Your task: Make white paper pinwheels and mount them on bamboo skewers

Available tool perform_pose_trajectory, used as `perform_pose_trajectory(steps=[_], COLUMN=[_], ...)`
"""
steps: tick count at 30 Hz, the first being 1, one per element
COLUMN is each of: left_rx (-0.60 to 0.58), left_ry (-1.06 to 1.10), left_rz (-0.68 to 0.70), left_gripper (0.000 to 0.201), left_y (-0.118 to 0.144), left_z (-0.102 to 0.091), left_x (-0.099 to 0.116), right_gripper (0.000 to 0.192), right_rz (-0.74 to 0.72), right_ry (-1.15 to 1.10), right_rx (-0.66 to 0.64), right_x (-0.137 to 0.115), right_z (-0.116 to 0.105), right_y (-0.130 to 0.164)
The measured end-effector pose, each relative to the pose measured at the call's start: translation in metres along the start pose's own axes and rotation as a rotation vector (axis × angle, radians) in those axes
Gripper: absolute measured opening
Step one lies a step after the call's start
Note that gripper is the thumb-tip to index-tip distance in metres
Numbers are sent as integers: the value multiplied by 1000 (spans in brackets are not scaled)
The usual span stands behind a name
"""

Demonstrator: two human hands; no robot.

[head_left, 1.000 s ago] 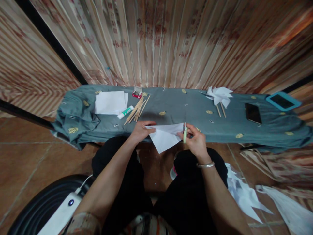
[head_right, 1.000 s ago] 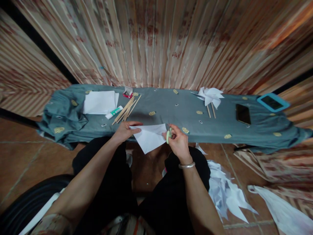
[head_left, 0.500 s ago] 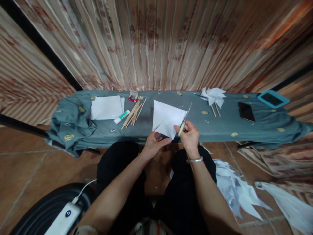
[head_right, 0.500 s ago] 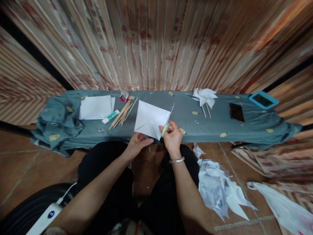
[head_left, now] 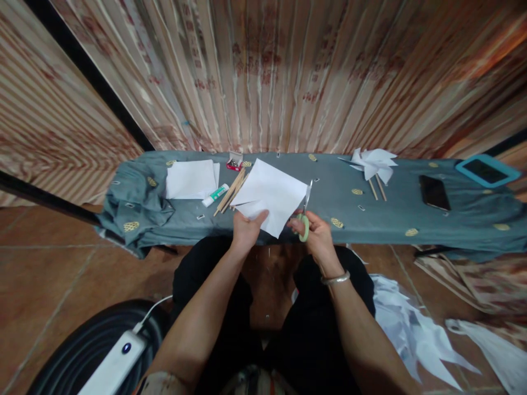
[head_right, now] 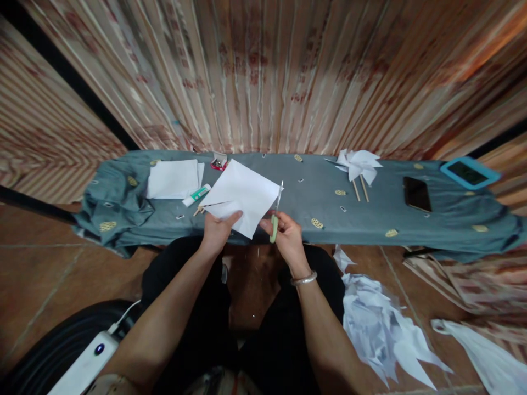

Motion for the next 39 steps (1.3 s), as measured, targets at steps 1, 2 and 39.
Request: perform_pose_trajectory(steps=[1,2,39], left_rx=[19,42,44], left_ry=[0,5,-193], left_rz=[30,53,155], left_gripper=[34,34,24], left_y=[-4,-8,-18], left_z=[-3,-6,-15], left_x=[3,6,16], right_gripper=[52,52,51], right_rz=[13,30,212], right_ry=[22,45,248], right_rx=[-41,-92,-579], right_x=[1,2,5], right_z=[-1,-1,15], right_y=[3,7,22])
Point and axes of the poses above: each hand's wrist, its own y-axis away from the middle knuckle, its own z-axis out of the palm, x = y × z, the point moved 2 cm from there along -y, towards the middle knuckle, and after that the axes turned 2 degrees about -x, right-handed, at the moved point
